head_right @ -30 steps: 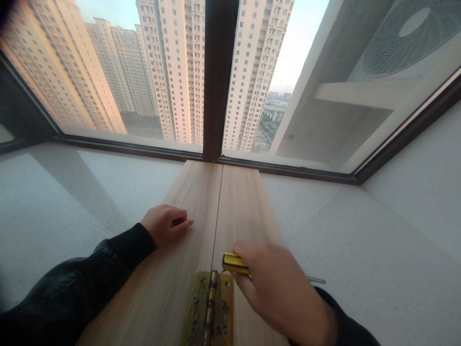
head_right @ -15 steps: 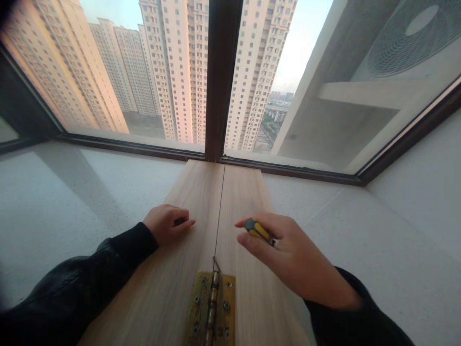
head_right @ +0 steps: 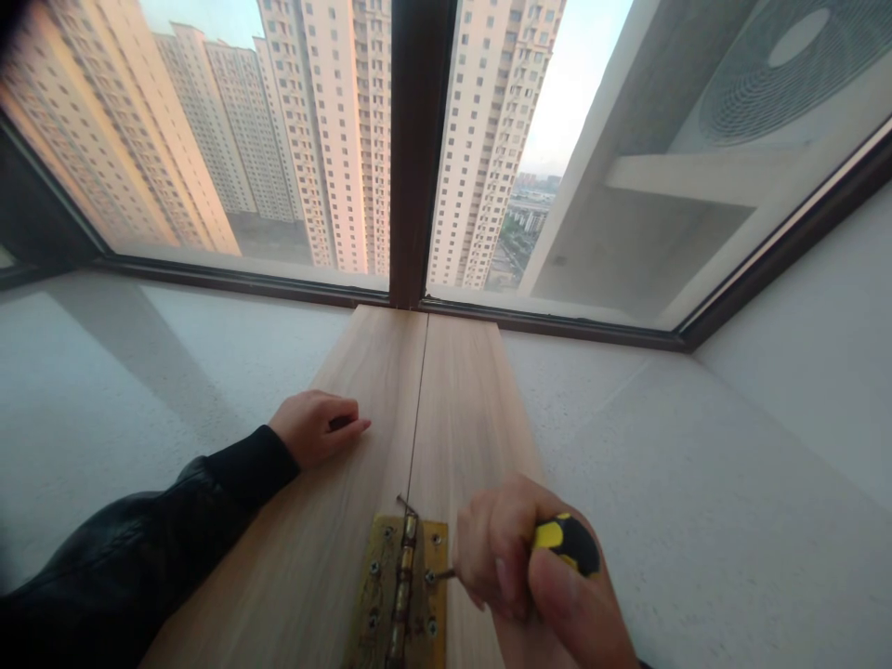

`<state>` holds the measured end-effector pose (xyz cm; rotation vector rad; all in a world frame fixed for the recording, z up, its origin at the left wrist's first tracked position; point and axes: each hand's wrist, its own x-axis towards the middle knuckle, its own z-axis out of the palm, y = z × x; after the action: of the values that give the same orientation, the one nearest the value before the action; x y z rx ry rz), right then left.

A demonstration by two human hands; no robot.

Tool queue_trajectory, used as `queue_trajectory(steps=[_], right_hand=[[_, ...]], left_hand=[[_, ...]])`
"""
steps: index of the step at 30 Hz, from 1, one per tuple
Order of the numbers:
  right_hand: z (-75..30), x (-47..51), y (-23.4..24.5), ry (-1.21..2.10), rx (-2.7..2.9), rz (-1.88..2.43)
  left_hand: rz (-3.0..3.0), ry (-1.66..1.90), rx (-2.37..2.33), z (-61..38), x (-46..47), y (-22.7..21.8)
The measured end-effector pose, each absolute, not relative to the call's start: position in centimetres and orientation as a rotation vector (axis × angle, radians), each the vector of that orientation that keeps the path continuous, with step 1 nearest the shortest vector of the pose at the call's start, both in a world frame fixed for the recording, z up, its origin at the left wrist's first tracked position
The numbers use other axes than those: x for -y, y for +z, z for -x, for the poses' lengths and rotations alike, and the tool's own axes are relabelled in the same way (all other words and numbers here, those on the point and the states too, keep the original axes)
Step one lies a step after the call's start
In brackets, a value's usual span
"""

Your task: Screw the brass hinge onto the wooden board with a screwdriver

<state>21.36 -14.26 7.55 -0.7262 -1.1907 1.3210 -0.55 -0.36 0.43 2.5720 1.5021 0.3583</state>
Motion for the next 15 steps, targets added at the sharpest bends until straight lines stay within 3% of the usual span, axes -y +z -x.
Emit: queue_trajectory(steps=[15], right_hand=[[-21.88,13.64,7.47,1.425,1.173,0.563]], left_hand=[[-2.562,0.334,-1.522,0.46,0.32,0.49]])
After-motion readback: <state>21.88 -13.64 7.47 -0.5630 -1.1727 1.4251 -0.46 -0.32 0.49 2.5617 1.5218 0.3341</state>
